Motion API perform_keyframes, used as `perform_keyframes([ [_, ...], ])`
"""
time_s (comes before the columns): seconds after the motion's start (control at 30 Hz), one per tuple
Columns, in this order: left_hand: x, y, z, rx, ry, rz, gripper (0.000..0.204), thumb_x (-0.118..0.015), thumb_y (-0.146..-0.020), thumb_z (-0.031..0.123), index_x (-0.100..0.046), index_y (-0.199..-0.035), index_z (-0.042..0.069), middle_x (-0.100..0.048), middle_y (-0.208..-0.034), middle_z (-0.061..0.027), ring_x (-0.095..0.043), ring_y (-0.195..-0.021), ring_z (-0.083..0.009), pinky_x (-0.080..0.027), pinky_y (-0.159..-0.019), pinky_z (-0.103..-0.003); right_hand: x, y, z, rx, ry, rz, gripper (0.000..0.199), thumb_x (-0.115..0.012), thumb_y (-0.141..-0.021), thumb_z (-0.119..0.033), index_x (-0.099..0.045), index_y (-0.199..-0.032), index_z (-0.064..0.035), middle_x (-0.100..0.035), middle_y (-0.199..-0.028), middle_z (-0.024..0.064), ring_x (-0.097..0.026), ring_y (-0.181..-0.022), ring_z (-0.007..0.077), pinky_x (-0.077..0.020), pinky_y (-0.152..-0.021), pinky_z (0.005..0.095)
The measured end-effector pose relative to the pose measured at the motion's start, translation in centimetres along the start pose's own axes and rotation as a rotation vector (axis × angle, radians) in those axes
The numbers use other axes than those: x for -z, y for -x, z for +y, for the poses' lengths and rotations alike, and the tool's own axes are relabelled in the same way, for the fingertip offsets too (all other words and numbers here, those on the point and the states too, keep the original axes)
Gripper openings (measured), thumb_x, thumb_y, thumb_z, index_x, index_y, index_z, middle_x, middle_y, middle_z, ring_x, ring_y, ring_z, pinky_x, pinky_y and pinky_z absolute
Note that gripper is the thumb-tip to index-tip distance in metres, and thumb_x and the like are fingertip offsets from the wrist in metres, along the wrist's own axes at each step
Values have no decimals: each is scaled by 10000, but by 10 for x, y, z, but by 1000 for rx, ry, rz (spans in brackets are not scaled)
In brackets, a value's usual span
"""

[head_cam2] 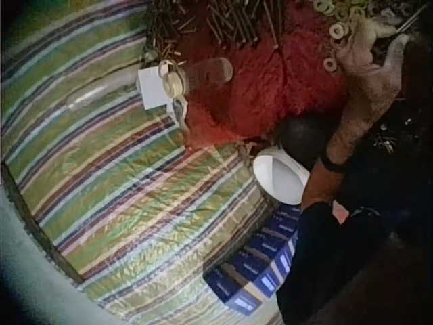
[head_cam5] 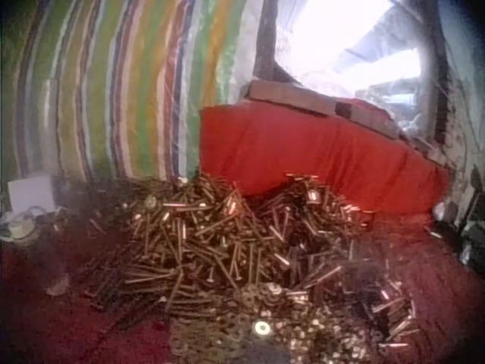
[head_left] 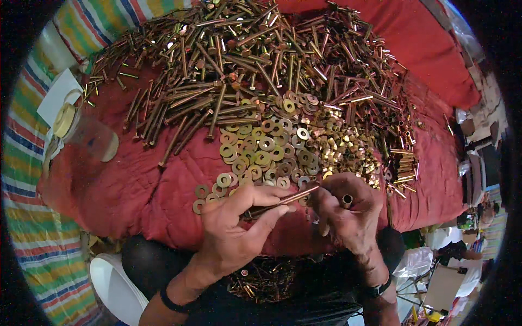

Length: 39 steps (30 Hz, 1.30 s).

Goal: The person sits on the floor and repeatedly picks up a brass-colored fastener and a matching washer, then slides the washer onto the fastener. They place the assembled pair onto a growing pile on the red cloth. The person handles each fastener and washer one at a time, maintaining a steady rhythm throughout the clip.

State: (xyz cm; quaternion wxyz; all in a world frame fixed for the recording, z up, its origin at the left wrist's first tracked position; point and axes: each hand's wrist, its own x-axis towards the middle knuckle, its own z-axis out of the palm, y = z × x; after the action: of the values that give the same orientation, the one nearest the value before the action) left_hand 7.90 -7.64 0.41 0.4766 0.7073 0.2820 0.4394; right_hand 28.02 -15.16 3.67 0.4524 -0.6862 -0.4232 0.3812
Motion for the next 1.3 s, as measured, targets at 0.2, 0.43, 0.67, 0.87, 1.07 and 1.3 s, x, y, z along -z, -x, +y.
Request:
perform_keyframes([
  [0.2,-1,3,0,-36,-79,4,144,-781,-849,-26,-680,-949,-2,-765,-992,-167,-766,-911,-251,-606,-788,-342,-2,1,7,63,10,-18,177,-688,-929,-13,-656,-1092,48,-709,-833,80,-635,-682,100,-515,-576,252],
  [0.43,-9,11,-5,-220,-288,-125,163,-786,-843,-21,-685,-964,19,-765,-992,-175,-766,-935,-258,-604,-798,-340,2,8,16,650,518,-166,503,-805,-757,-24,-636,-1230,3,-675,-916,121,-698,-731,241,-552,-602,331],
  [0.67,9,2,-3,209,93,39,132,-813,-802,-17,-711,-883,2,-766,-963,-143,-741,-878,-215,-587,-817,-336,26,-10,3,562,594,-187,448,-639,-855,-208,-644,-1235,29,-604,-933,190,-657,-780,367,-518,-665,440],
  [0.87,15,-1,6,374,290,-59,108,-761,-846,-76,-681,-919,-75,-737,-890,-170,-755,-825,-223,-639,-764,-327,29,-11,9,594,506,-265,405,-653,-812,-133,-696,-1182,27,-592,-882,167,-652,-763,354,-516,-667,421],
  [1.07,17,0,5,464,498,-97,101,-742,-845,-102,-668,-910,-83,-724,-848,-170,-755,-742,-236,-646,-689,-338,26,-5,-1,595,387,-257,384,-765,-756,-43,-711,-1135,-20,-702,-988,131,-712,-893,320,-557,-792,407],
  [1.3,17,3,1,650,619,-193,315,-619,-999,238,-626,-946,-72,-693,-819,-148,-732,-693,-238,-627,-580,-350,19,-2,6,852,514,-264,509,-794,-690,-166,-695,-1170,-32,-720,-1115,128,-711,-989,312,-581,-860,431],
])
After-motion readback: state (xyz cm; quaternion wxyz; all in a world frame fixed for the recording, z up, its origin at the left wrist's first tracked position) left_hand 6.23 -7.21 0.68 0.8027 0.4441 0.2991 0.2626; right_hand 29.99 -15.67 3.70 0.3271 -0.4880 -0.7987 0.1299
